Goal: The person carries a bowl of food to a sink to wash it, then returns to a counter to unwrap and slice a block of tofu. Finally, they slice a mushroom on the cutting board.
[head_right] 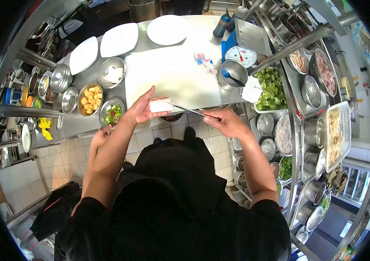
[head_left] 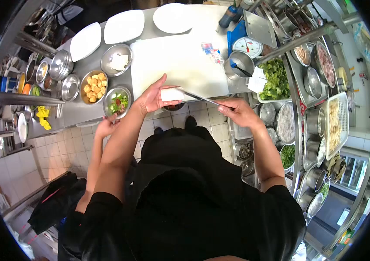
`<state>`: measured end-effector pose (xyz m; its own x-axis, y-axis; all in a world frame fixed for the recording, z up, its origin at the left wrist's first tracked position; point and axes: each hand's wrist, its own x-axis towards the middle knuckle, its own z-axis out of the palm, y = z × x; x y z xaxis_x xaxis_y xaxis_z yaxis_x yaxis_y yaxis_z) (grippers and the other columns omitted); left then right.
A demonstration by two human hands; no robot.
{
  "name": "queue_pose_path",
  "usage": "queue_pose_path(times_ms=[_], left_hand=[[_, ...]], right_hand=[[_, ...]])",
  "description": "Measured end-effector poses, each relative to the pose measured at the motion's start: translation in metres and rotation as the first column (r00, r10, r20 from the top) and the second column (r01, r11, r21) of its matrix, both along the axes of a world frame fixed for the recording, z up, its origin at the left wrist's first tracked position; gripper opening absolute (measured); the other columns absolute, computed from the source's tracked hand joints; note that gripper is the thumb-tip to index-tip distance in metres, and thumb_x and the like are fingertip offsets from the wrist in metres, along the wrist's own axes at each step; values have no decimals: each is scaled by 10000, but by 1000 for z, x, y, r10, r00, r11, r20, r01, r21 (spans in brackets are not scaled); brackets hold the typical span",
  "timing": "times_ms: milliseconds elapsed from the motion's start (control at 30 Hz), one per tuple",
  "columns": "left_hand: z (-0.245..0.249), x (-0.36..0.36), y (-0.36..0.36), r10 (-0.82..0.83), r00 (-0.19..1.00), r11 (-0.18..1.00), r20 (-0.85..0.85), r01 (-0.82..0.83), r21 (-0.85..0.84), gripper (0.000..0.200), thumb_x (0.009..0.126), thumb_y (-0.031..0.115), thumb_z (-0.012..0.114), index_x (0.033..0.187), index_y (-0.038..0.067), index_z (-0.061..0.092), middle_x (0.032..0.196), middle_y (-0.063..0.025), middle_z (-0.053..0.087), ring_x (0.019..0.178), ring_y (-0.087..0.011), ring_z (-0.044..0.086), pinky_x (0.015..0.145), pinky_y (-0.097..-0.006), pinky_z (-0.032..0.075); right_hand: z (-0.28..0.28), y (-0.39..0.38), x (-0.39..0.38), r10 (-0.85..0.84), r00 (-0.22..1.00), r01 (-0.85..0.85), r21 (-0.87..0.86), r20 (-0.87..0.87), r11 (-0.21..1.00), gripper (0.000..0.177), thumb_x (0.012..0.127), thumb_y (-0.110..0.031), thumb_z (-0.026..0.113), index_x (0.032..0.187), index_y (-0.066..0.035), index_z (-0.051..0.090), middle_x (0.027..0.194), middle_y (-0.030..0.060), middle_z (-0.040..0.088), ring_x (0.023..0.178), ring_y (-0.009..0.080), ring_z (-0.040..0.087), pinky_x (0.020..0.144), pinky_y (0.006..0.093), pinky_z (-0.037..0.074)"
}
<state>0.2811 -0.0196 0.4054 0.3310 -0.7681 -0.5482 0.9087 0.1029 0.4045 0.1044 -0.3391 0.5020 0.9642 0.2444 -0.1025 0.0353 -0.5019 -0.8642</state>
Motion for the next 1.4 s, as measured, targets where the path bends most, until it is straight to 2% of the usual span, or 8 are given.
queue_pose_path(times_ms=[100,267,367,433,767,833,1167,1400], left_hand=[[-1,4,-16,-100,995,995,-1,100,6,936,981,694,492,1385,-150,481,1300,-299,627,1165,-417,668,998,-469,580],[-1,6,-31,-171,985,983,32,168,76,949,977,720,465,1342,-154,528,1237,-274,670,1144,-385,685,1002,-468,575],[2,5,-35,-157,964,987,-213,148,-60,950,978,719,464,1328,-161,534,1244,-272,667,1145,-390,683,1012,-483,568],[18,-3,-40,-170,984,978,43,164,127,940,982,715,458,1310,-161,547,1261,-270,659,1156,-390,676,1016,-500,563],[28,-11,-40,-155,985,984,69,148,103,931,984,714,456,1310,-153,546,1279,-263,650,1162,-387,673,1002,-511,570],[30,-13,-40,-127,990,985,62,119,124,908,990,702,459,1303,-145,554,1267,-259,660,1158,-384,676,994,-505,577],[34,-26,-36,-61,995,995,80,54,87,832,1020,643,464,1284,-139,571,1235,-249,681,1109,-365,704,954,-474,601],[32,-30,-30,-42,997,999,58,40,28,760,1037,596,476,1297,-107,606,1249,-233,690,1135,-356,699,981,-456,585]], right_hand=[[24,-2,7,58,992,-69,-96,-114,993,345,1018,-312,654,1274,-87,706,891,146,736,789,208,676,761,341,527],[17,-11,10,89,995,-94,-100,-54,991,355,1020,-336,642,1251,-77,717,895,178,731,811,262,709,772,373,536],[15,-15,12,95,993,-102,-108,-69,989,364,1019,-353,643,1241,-77,722,896,180,732,813,262,710,778,377,537],[14,-15,13,83,991,-91,-77,-103,993,366,1016,-359,646,1238,-78,725,907,184,734,817,262,712,779,373,538],[3,-19,26,140,985,-148,-80,-103,986,370,1009,-359,656,1236,-75,725,885,176,728,774,225,683,763,361,531],[0,-19,29,163,980,-174,-95,-111,980,325,1031,-275,636,1284,-82,705,827,111,701,749,148,627,735,319,509],[-17,-23,42,223,973,-226,-36,-63,974,318,1013,-246,666,1272,-67,710,838,116,713,750,122,624,728,300,511],[-27,-28,52,223,965,-222,25,-138,975,308,996,-250,694,1241,-68,736,873,69,740,797,92,629,745,288,516]])
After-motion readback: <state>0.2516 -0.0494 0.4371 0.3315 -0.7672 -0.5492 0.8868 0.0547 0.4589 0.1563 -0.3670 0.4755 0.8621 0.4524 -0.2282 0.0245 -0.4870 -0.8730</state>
